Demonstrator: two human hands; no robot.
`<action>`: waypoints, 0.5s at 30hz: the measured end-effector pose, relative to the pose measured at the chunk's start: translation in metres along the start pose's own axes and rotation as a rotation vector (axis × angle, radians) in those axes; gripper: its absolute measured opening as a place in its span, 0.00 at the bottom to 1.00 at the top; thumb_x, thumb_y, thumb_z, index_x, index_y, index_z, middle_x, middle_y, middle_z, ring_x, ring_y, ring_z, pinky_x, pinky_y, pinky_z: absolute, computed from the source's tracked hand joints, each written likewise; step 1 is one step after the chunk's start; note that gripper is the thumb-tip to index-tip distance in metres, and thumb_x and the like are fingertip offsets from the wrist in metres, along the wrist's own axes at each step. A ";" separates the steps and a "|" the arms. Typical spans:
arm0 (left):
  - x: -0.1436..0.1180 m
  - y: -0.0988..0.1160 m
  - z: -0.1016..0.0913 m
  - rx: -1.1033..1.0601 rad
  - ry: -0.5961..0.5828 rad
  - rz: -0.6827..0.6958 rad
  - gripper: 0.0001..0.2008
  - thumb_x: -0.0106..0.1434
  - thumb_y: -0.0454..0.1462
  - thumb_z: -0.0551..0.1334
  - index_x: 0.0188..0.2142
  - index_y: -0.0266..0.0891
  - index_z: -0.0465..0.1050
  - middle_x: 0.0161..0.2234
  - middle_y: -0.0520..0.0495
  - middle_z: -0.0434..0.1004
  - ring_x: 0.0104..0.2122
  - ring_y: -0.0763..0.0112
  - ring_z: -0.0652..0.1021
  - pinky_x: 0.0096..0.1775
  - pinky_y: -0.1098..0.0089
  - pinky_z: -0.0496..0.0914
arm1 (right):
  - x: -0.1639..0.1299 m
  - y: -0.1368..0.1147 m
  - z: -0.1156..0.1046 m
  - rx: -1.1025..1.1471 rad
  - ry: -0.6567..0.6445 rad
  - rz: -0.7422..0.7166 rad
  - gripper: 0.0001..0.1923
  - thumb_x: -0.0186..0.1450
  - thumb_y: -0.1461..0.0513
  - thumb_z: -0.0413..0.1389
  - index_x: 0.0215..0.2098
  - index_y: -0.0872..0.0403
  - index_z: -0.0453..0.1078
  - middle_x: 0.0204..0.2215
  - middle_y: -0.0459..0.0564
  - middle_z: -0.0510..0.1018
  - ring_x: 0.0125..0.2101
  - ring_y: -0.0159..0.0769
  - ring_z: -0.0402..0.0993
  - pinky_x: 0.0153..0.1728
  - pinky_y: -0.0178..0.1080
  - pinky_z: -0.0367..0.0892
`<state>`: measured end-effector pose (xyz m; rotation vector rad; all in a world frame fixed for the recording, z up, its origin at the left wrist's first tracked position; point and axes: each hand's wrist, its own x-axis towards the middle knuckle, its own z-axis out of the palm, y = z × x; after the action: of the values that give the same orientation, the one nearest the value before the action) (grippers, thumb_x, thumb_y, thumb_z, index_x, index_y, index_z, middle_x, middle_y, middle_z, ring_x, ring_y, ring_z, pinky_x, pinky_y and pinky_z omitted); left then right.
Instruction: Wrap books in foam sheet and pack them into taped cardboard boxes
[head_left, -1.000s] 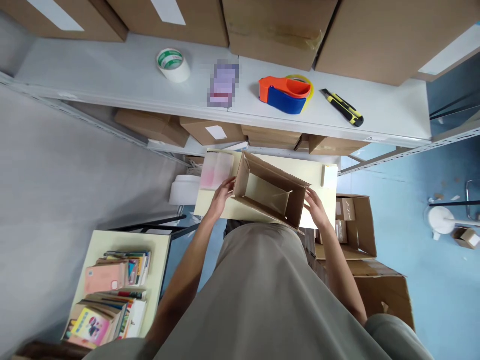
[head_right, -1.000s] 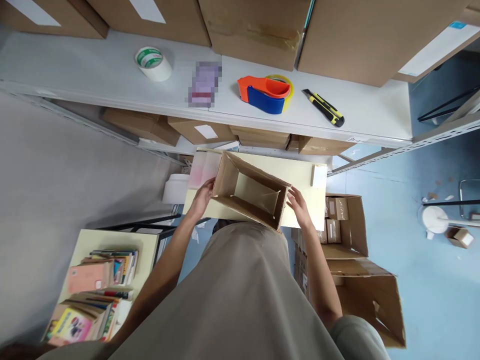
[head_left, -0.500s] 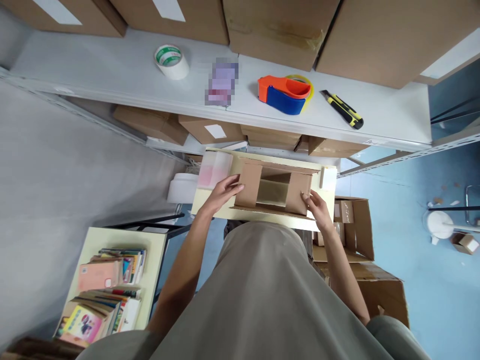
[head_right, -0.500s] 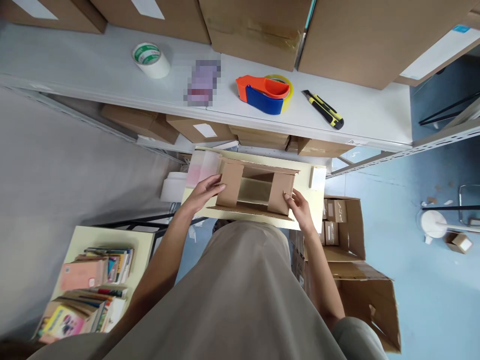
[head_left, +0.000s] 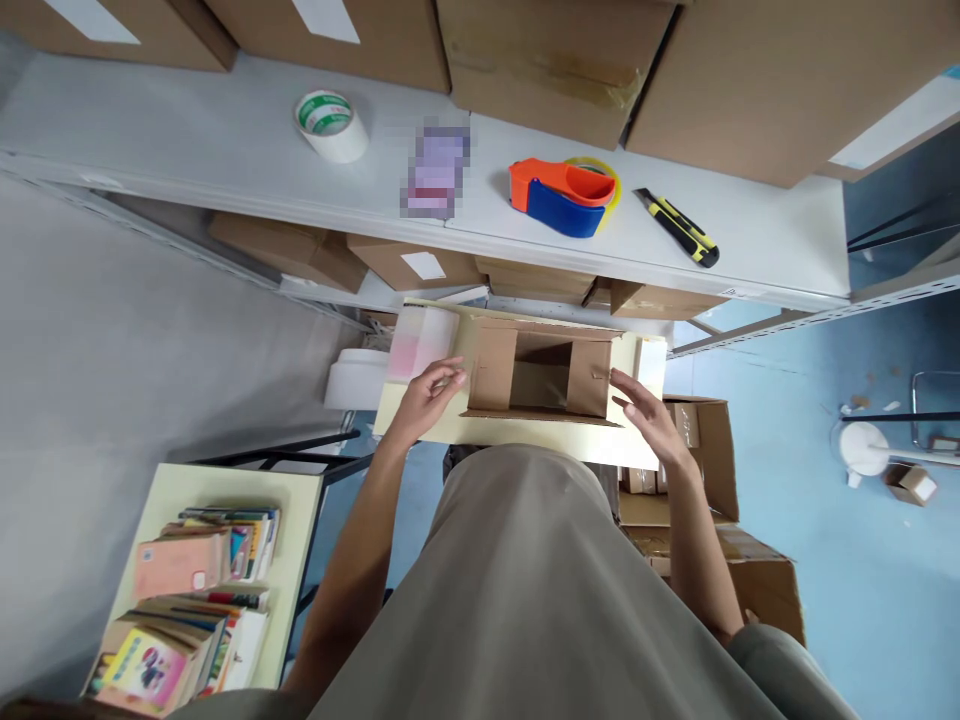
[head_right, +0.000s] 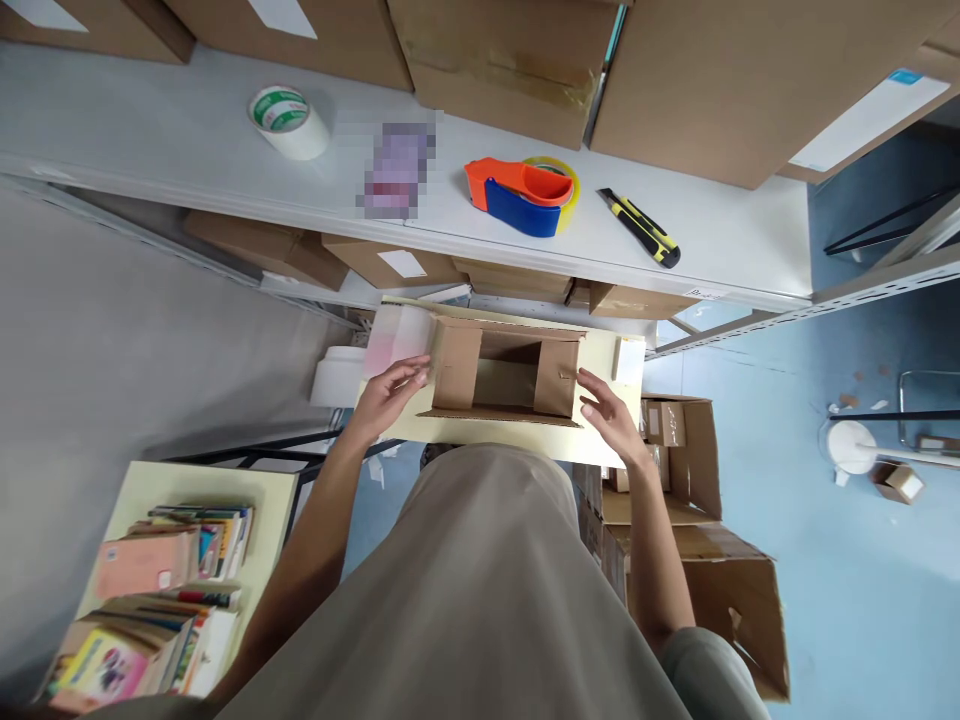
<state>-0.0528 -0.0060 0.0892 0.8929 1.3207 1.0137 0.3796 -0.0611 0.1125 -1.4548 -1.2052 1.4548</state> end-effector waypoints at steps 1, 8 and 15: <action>-0.001 -0.001 -0.003 0.037 -0.017 0.015 0.19 0.59 0.50 0.84 0.33 0.41 0.83 0.65 0.34 0.82 0.64 0.48 0.82 0.62 0.62 0.78 | -0.003 -0.001 -0.004 -0.005 -0.062 -0.008 0.40 0.64 0.33 0.73 0.68 0.37 0.81 0.80 0.54 0.69 0.79 0.62 0.65 0.77 0.63 0.66; -0.006 0.010 -0.017 0.443 -0.478 0.021 0.32 0.71 0.50 0.70 0.73 0.53 0.76 0.83 0.44 0.59 0.83 0.44 0.61 0.75 0.48 0.70 | 0.001 0.011 -0.009 -0.128 -0.170 -0.035 0.51 0.60 0.31 0.75 0.75 0.38 0.75 0.83 0.58 0.62 0.81 0.67 0.60 0.77 0.69 0.64; 0.001 0.007 -0.009 0.583 -0.356 0.101 0.29 0.69 0.58 0.72 0.62 0.47 0.82 0.70 0.36 0.76 0.67 0.46 0.82 0.65 0.51 0.81 | 0.012 0.015 0.005 -0.235 0.036 -0.073 0.39 0.72 0.33 0.66 0.73 0.40 0.77 0.67 0.60 0.78 0.62 0.55 0.82 0.65 0.60 0.81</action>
<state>-0.0622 -0.0031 0.0952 1.5149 1.2862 0.5021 0.3756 -0.0548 0.0946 -1.5666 -1.4306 1.2658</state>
